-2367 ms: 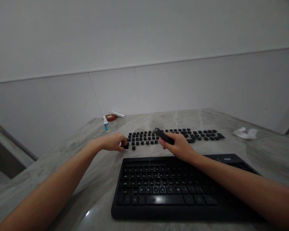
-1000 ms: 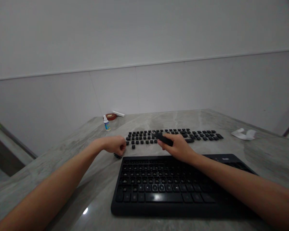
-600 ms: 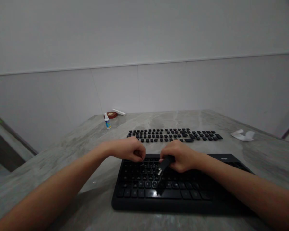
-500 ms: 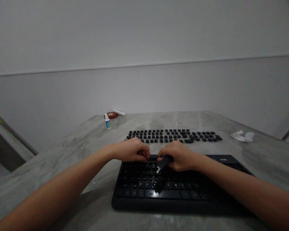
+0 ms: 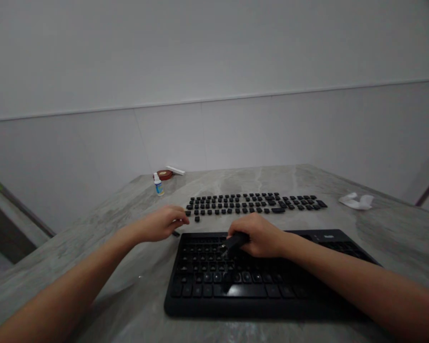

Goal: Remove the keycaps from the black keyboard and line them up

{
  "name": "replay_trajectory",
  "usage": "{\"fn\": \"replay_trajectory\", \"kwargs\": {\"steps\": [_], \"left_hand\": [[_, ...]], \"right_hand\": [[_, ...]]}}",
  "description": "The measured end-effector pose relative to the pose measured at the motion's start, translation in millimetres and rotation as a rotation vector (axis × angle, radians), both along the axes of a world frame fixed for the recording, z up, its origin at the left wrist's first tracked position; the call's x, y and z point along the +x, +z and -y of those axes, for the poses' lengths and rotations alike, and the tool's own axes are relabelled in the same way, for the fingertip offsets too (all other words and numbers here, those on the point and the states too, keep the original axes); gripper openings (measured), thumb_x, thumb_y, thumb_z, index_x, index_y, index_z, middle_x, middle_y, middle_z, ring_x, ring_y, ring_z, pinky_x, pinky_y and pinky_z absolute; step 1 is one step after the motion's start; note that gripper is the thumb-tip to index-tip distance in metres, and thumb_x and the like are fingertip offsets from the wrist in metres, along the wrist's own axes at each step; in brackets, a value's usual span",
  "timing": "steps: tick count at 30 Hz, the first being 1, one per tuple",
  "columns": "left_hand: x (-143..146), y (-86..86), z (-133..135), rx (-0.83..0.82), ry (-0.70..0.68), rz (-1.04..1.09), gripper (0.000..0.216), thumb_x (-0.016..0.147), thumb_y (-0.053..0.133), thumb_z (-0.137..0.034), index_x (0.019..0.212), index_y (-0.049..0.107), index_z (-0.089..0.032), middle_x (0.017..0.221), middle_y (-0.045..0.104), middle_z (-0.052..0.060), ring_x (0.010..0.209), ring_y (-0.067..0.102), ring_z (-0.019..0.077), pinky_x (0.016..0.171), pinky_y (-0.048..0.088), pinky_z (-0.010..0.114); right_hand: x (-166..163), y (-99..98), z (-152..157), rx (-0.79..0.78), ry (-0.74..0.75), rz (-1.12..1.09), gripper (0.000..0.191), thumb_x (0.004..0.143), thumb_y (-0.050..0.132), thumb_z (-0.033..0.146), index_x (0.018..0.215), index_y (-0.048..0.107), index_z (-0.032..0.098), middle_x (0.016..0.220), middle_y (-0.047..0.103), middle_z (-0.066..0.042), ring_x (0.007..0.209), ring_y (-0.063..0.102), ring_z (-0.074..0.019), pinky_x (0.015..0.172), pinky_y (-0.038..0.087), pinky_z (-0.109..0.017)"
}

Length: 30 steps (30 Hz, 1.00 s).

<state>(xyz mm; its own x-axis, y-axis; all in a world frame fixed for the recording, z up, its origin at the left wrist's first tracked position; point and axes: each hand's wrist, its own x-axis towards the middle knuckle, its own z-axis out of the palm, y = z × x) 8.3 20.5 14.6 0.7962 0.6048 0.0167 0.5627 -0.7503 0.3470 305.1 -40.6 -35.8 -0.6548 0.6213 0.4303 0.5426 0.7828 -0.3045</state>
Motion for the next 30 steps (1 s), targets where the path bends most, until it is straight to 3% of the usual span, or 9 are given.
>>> {"fn": "replay_trajectory", "kwargs": {"steps": [3, 7, 10, 14, 17, 22, 26, 30], "left_hand": [[-26, -11.5, -6, -0.044, 0.023, -0.076, 0.038, 0.075, 0.058, -0.011, 0.111, 0.068, -0.019, 0.115, 0.062, 0.009, 0.105, 0.058, 0.0224, 0.096, 0.042, 0.034], [-33, -19.7, -15, -0.077, 0.042, -0.032, 0.020, 0.076, 0.059, -0.015, 0.090, 0.073, -0.019, 0.097, 0.066, 0.006, 0.091, 0.061, 0.0210, 0.086, 0.045, 0.032], [-25, -20.9, -16, -0.081, 0.120, 0.121, 0.013, 0.079, 0.061, -0.025, 0.083, 0.070, -0.017, 0.085, 0.066, 0.007, 0.080, 0.059, 0.0222, 0.079, 0.044, 0.035], [12, -21.8, 1, -0.187, 0.243, 0.455, 0.023, 0.082, 0.061, -0.038, 0.086, 0.059, -0.016, 0.080, 0.064, 0.006, 0.073, 0.057, 0.0202, 0.071, 0.046, 0.035], [62, -27.3, 25, -0.431, 0.251, 0.717, 0.030, 0.081, 0.062, -0.044, 0.087, 0.050, -0.017, 0.087, 0.068, 0.007, 0.075, 0.064, 0.0189, 0.071, 0.052, 0.033], [130, -48.3, 43, -0.795, 0.273, 1.075, 0.042, 0.069, 0.077, -0.046, 0.077, 0.048, -0.017, 0.080, 0.068, 0.006, 0.080, 0.069, 0.0194, 0.080, 0.055, 0.034], [140, -60.9, 39, -0.975, 0.289, 1.213, 0.046, 0.058, 0.088, -0.037, 0.082, 0.055, -0.016, 0.083, 0.068, 0.005, 0.083, 0.070, 0.0199, 0.077, 0.056, 0.031], [134, -63.3, 36, -1.047, 0.277, 1.248, 0.043, 0.059, 0.089, -0.031, 0.090, 0.066, -0.012, 0.094, 0.070, 0.008, 0.085, 0.069, 0.0180, 0.077, 0.055, 0.026]], "right_hand": [[-2, -0.6, -1, 0.007, 0.014, -0.012, 0.021, 0.069, 0.058, 0.008, 0.084, 0.068, 0.016, 0.077, 0.070, -0.006, 0.069, 0.063, -0.0180, 0.065, 0.043, -0.028], [-1, 2.1, -1, 0.007, 0.010, -0.024, 0.023, 0.066, 0.057, 0.006, 0.084, 0.068, 0.016, 0.079, 0.068, -0.006, 0.071, 0.061, -0.0175, 0.065, 0.042, -0.028], [0, 7.6, 0, -0.025, -0.019, -0.071, 0.023, 0.064, 0.057, 0.005, 0.081, 0.068, 0.016, 0.079, 0.066, -0.005, 0.071, 0.058, -0.0160, 0.065, 0.041, -0.027], [-2, 19.0, 3, -0.130, -0.129, -0.236, 0.002, 0.072, 0.063, 0.016, 0.070, 0.064, 0.015, 0.068, 0.059, -0.002, 0.066, 0.052, -0.0137, 0.063, 0.038, -0.026], [-5, 25.1, 7, -0.272, -0.245, -0.413, 0.022, 0.081, 0.061, 0.032, 0.067, 0.063, 0.014, 0.060, 0.054, 0.000, 0.056, 0.045, -0.0111, 0.055, 0.035, -0.024], [-1, 19.9, 11, -0.511, -0.361, -0.641, 0.030, 0.079, 0.057, 0.043, 0.072, 0.063, 0.014, 0.049, 0.046, 0.002, 0.041, 0.035, -0.0083, 0.041, 0.028, -0.023], [4, 11.6, 9, -0.569, -0.441, -0.729, 0.031, 0.073, 0.063, 0.044, 0.073, 0.063, 0.013, 0.049, 0.046, 0.002, 0.040, 0.035, -0.0084, 0.040, 0.027, -0.023], [3, 9.2, 8, -0.577, -0.444, -0.742, 0.029, 0.071, 0.065, 0.042, 0.067, 0.064, 0.013, 0.054, 0.052, -0.001, 0.043, 0.038, -0.0082, 0.042, 0.027, -0.023]]}}
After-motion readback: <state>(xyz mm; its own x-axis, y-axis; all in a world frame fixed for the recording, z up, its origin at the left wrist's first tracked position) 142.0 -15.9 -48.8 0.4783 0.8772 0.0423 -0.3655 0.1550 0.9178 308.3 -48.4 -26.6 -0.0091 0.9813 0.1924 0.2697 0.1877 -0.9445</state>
